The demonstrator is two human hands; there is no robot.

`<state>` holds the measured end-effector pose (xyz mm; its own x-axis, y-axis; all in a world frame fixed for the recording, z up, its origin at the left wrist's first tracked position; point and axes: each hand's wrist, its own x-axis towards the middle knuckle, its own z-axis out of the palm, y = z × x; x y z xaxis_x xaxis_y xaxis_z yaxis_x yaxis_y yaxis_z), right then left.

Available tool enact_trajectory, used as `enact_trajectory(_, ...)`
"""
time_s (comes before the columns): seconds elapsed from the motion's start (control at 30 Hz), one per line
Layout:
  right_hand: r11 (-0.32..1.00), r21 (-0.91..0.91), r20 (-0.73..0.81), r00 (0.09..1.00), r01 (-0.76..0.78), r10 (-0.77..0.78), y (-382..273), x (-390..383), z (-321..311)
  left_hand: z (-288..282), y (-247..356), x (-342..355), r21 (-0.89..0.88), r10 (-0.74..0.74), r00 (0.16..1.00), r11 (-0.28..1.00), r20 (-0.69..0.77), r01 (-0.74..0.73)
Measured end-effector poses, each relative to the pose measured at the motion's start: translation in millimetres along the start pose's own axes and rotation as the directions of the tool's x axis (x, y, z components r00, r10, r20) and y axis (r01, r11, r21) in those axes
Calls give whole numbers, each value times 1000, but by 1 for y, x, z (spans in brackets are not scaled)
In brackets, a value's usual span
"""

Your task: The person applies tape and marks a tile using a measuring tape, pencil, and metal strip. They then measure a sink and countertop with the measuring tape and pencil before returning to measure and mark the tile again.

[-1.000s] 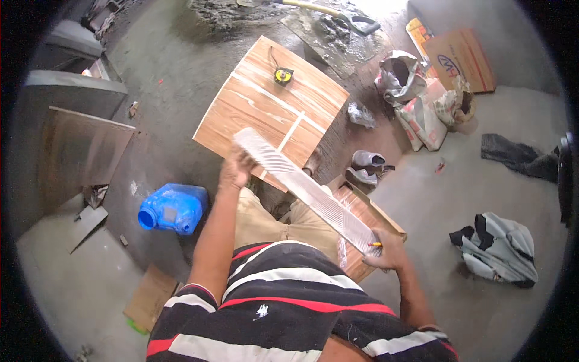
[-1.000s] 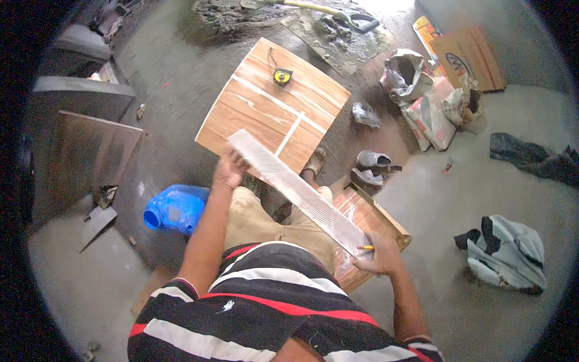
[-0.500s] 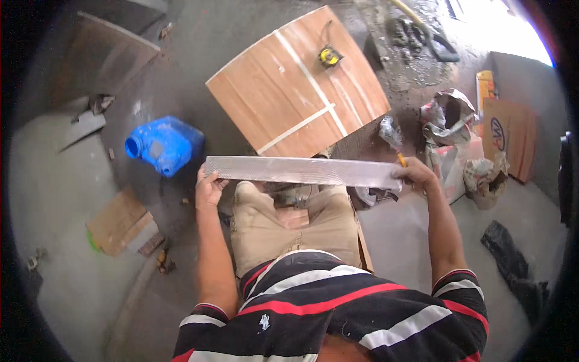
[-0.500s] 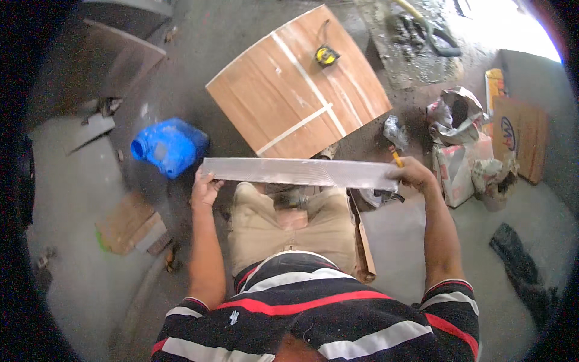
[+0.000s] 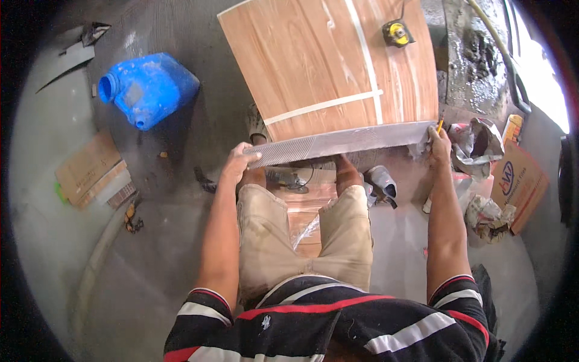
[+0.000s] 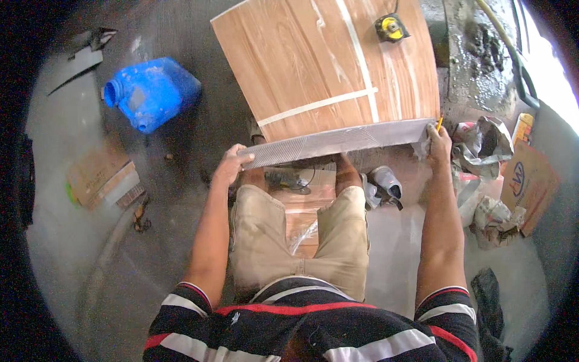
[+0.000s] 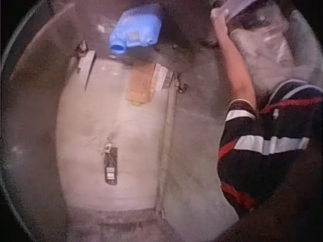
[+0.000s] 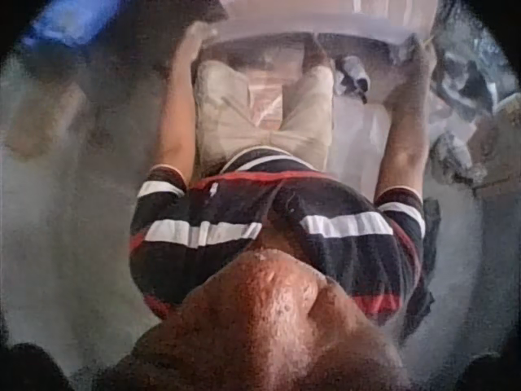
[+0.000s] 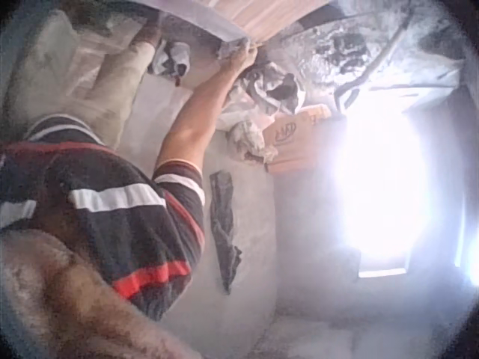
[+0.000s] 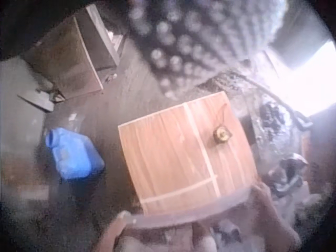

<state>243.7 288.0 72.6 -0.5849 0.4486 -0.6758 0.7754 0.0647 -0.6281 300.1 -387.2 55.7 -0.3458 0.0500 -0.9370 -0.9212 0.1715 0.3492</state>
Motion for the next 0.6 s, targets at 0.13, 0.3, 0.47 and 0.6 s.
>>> enact_trajectory(0.13,999,-38,-42,999,-21,20,-9,14,21,21,-10,16,-241,46,988,967,-149,-81)
enact_trajectory(0.3,997,72,-30,999,-8,10,-20,19,28,21,-22,25,-407,63,995,909,-76,-88)
enact_trajectory(0.47,997,-42,-82,995,-58,54,-18,13,33,22,-52,9,-454,39,993,887,-111,-86)
enact_trajectory(0.6,975,-224,-56,998,-2,-11,5,22,9,30,-60,8,-530,9,999,847,-48,-33)
